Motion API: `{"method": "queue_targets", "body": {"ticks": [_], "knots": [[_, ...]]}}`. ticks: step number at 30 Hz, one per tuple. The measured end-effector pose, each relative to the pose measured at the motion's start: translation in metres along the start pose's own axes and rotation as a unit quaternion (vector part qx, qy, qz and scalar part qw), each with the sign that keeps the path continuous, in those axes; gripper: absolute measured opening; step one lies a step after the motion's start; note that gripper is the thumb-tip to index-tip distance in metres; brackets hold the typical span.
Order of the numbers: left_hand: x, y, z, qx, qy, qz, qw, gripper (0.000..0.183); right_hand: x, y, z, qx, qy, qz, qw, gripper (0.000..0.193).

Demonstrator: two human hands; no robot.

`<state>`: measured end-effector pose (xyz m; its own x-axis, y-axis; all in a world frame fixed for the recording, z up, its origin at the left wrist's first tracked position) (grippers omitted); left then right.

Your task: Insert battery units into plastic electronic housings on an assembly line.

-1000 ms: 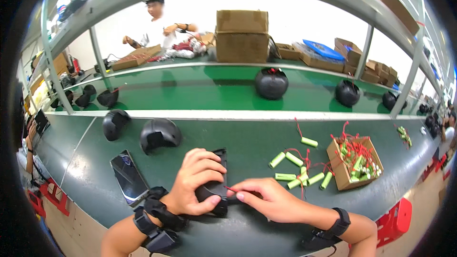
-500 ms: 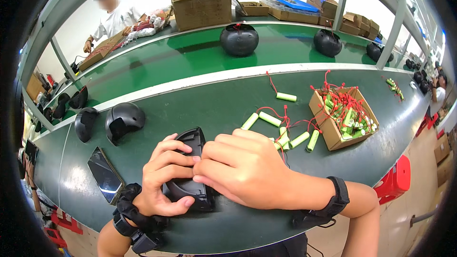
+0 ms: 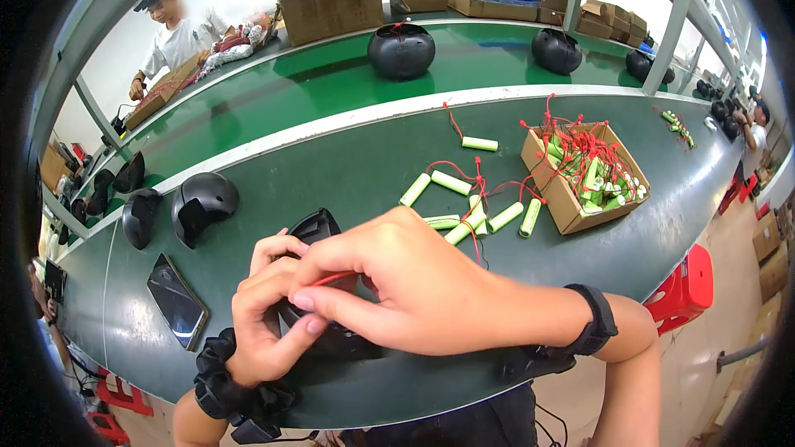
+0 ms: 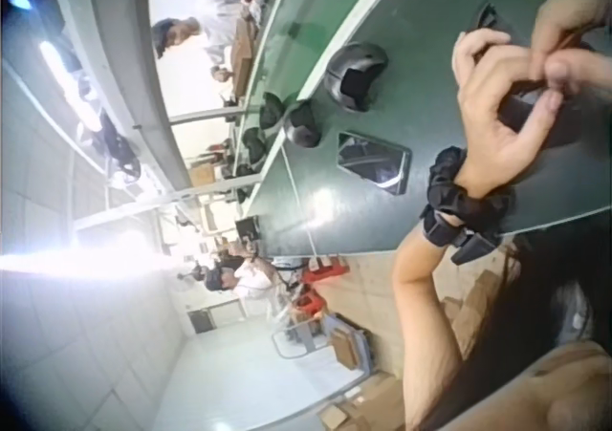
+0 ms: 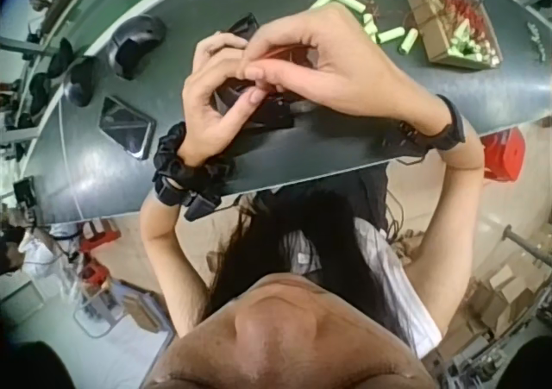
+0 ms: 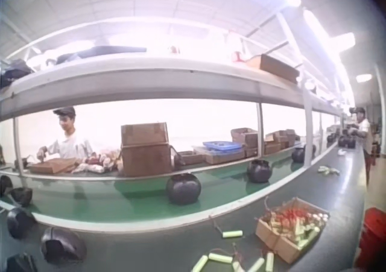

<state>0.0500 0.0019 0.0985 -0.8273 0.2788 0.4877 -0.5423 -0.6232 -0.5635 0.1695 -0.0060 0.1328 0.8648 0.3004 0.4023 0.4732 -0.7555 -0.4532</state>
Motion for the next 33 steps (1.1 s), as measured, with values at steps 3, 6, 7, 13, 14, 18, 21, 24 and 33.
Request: {"method": "queue_targets", "body": {"ticks": [3,6,7,13,14,18,21,24,33], "knots": [[-0.001,0.003,-0.001,0.014,0.023,0.007,1.0,0.012,0.002,0.0,0.004,-0.029,-0.061,-0.046,0.997,0.019],[-0.002,0.004,0.0,0.016,0.017,-0.009,1.0,0.006,-0.002,0.006,0.02,-0.141,-0.317,-0.07,0.935,0.034],[-0.002,0.004,0.0,0.023,0.019,-0.002,1.0,0.003,0.005,0.005,0.019,-0.119,-0.292,-0.057,0.947,0.035],[-0.003,0.007,0.006,0.034,0.053,0.054,0.997,0.015,0.068,0.009,0.056,-0.137,0.042,0.03,0.989,0.029],[-0.004,0.008,0.007,0.031,0.056,0.053,0.997,0.015,0.073,0.013,0.057,-0.139,0.045,0.032,0.989,0.029],[0.004,0.018,0.003,0.05,0.065,0.125,0.989,0.027,0.067,0.031,0.067,-0.103,0.38,-0.069,0.916,0.018],[0.006,0.02,0.001,0.056,0.051,0.138,0.987,0.031,0.067,0.032,0.072,-0.09,0.432,-0.07,0.895,0.016],[0.01,0.022,-0.002,0.068,0.027,0.151,0.986,0.031,0.063,0.033,0.086,-0.124,0.447,-0.083,0.882,0.015],[0.009,0.022,-0.003,0.086,0.079,0.149,0.982,0.033,0.04,0.034,0.079,-0.155,-0.174,0.061,0.971,0.011]]}}
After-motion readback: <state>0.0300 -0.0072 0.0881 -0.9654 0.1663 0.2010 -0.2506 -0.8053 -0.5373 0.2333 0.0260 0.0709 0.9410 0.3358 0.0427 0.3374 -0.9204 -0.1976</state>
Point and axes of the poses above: each hand's wrist, its own y-axis away from the middle knuckle, its own x-axis out of the back of the hand, z = x × y, the point moved 8 cm from there along -y, towards the middle knuckle
